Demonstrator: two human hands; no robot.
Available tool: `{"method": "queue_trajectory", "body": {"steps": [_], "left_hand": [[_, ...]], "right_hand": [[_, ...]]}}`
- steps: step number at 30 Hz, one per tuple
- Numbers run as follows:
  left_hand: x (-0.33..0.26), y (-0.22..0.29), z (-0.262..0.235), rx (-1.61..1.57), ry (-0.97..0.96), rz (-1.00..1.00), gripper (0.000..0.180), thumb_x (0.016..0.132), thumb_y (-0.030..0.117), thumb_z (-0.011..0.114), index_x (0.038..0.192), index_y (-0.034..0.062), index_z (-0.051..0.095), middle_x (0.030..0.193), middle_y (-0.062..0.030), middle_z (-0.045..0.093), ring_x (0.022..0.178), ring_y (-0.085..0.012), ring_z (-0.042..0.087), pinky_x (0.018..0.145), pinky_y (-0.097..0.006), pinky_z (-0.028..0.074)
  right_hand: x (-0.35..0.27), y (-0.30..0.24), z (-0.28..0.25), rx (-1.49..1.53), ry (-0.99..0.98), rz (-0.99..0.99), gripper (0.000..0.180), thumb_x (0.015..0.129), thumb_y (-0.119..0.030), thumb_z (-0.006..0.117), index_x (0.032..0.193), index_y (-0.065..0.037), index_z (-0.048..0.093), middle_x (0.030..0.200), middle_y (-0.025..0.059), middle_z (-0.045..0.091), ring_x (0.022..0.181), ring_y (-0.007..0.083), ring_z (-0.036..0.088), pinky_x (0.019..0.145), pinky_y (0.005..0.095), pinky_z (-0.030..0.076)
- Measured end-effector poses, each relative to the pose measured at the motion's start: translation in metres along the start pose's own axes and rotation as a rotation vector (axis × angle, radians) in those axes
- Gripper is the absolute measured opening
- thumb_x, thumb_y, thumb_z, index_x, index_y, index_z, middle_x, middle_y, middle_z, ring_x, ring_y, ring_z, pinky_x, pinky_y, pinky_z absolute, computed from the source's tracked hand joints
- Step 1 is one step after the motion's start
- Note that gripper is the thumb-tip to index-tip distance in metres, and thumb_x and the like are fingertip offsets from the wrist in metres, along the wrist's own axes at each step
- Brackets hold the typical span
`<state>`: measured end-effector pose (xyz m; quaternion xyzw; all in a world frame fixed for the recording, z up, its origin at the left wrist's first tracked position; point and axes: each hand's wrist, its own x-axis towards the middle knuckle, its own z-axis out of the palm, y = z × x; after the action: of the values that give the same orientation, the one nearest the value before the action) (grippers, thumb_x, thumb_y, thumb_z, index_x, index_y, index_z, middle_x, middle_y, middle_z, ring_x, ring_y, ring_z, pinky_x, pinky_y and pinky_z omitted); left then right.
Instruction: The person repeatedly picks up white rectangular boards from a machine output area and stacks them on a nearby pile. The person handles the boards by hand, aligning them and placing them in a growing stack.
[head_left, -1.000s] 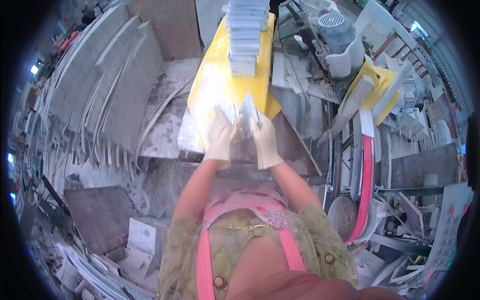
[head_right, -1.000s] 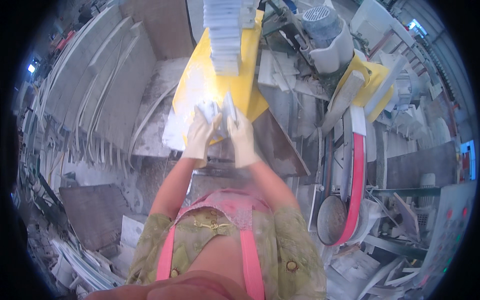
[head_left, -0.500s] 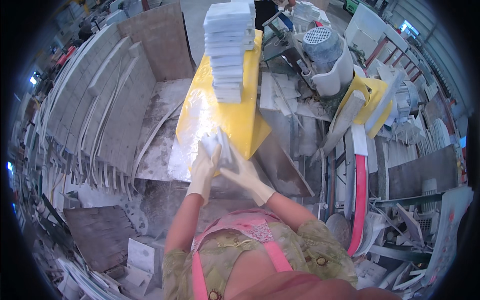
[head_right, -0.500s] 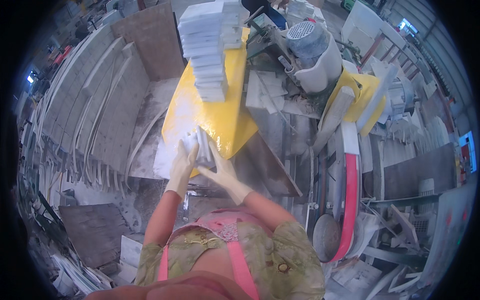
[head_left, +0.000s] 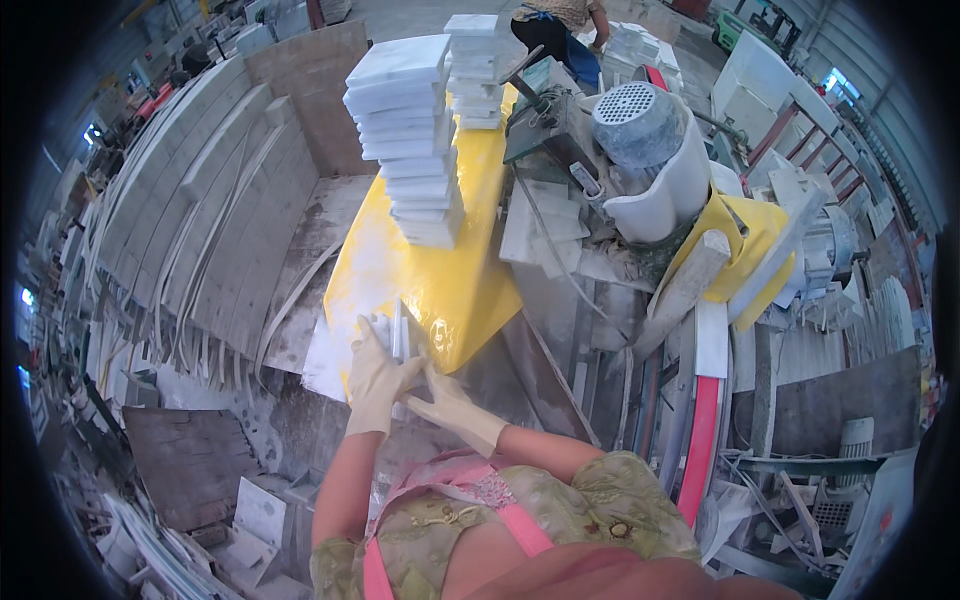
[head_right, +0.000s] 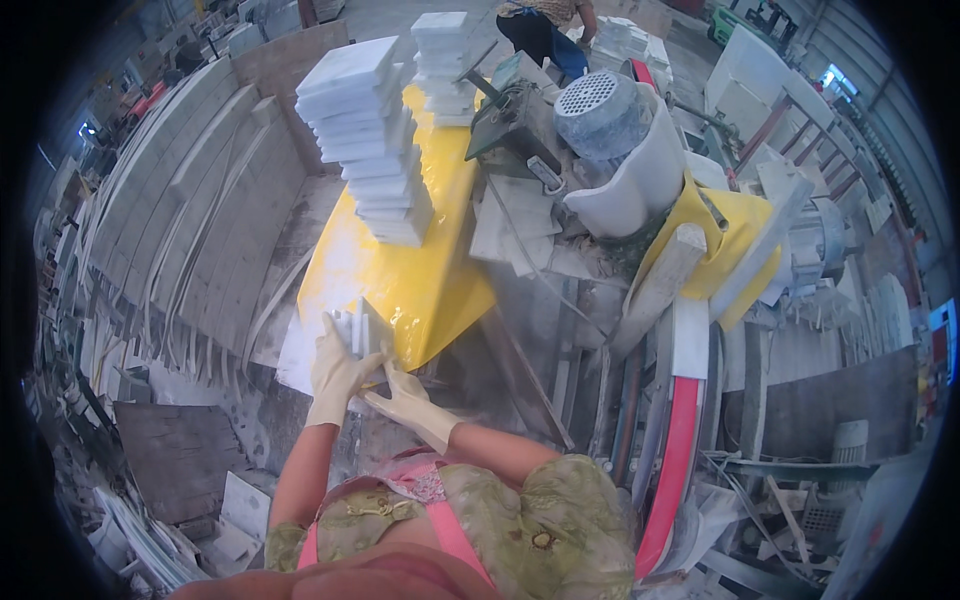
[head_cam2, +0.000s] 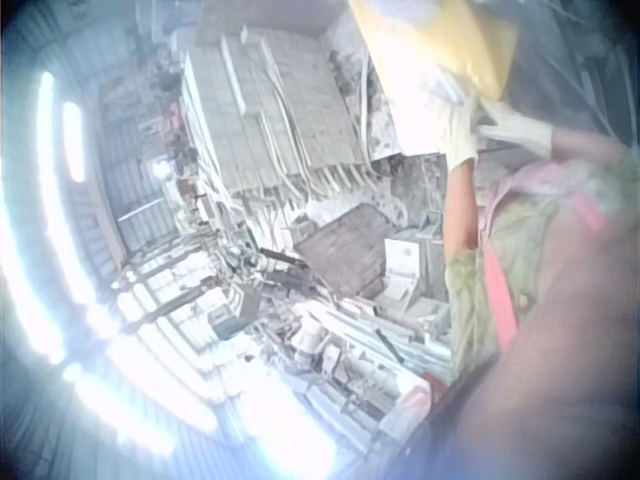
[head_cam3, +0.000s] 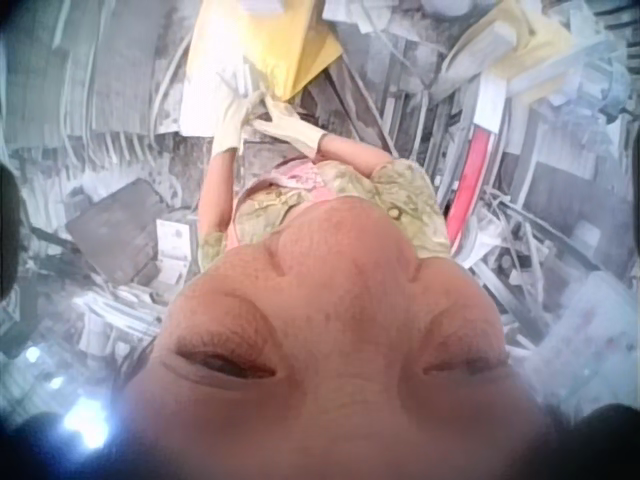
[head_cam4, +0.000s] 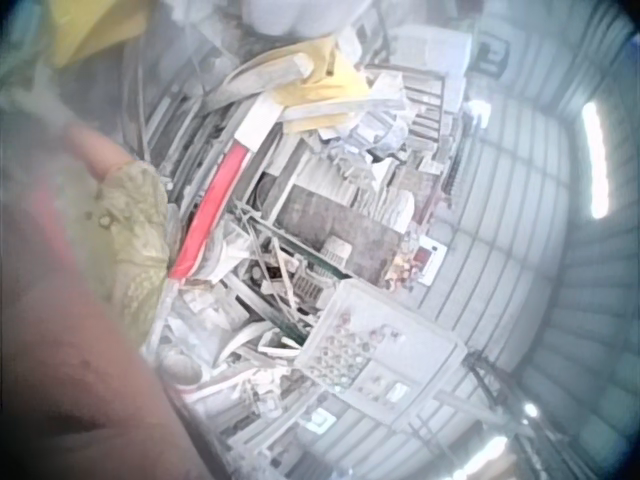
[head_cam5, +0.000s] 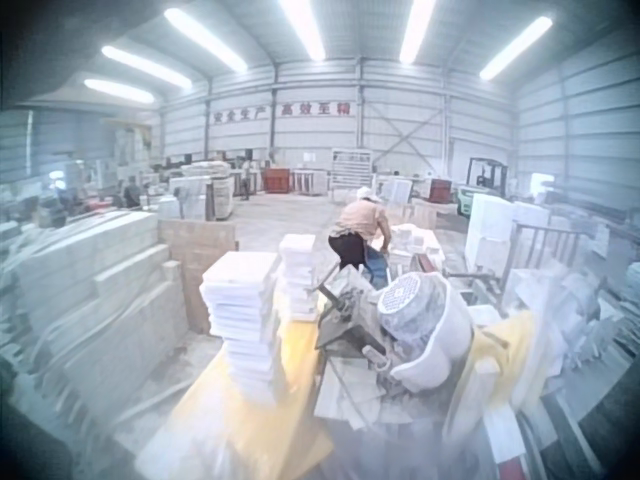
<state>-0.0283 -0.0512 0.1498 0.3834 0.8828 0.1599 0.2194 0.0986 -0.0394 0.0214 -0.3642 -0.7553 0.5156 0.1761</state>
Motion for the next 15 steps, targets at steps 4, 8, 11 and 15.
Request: {"method": "queue_trajectory", "body": {"steps": [4, 8, 11, 15], "left_hand": [[0.010, -0.016, -0.017, 0.176, -0.088, 0.190, 0.134, 0.064, 0.045, 0.089, 0.163, 0.0019, 0.010, 0.136, -0.0273, 0.055, 0.120, -0.0413, 0.061, 0.097, -0.044, 0.053], [0.024, -0.045, -0.039, 0.178, -0.196, 0.340, 0.131, 0.063, 0.042, 0.088, 0.163, 0.0029, 0.013, 0.136, -0.0282, 0.054, 0.123, -0.0426, 0.059, 0.101, -0.044, 0.051], [0.034, -0.060, -0.038, 0.127, -0.194, 0.419, 0.130, 0.061, 0.041, 0.087, 0.162, 0.0001, 0.015, 0.137, -0.0294, 0.054, 0.125, -0.0438, 0.057, 0.105, -0.044, 0.049], [0.045, -0.073, -0.019, 0.095, -0.045, 0.558, 0.127, 0.062, 0.045, 0.085, 0.158, -0.0085, 0.021, 0.143, -0.0317, 0.051, 0.129, -0.0446, 0.054, 0.109, -0.046, 0.045]], "right_hand": [[0.004, -0.002, 0.025, 0.367, -0.114, -0.116, 0.108, 0.088, -0.050, 0.074, 0.157, 0.010, 0.018, 0.147, 0.0340, 0.048, 0.132, 0.0408, 0.056, 0.108, 0.0428, 0.046], [-0.008, -0.029, 0.014, 0.170, -0.054, -0.213, 0.093, 0.090, -0.045, 0.075, 0.151, 0.011, 0.033, 0.140, 0.0313, 0.056, 0.128, 0.0351, 0.060, 0.106, 0.0407, 0.048], [0.003, -0.035, -0.047, 0.276, -0.139, 0.111, 0.058, 0.097, -0.031, 0.072, 0.142, 0.003, 0.056, 0.140, 0.0204, 0.061, 0.134, 0.0266, 0.055, 0.110, 0.0372, 0.044], [0.100, -0.030, -0.080, 0.344, 0.162, -0.269, 0.044, 0.102, -0.017, 0.062, 0.142, 0.000, 0.057, 0.140, 0.0118, 0.062, 0.123, 0.0190, 0.060, 0.105, 0.0321, 0.047]]}}
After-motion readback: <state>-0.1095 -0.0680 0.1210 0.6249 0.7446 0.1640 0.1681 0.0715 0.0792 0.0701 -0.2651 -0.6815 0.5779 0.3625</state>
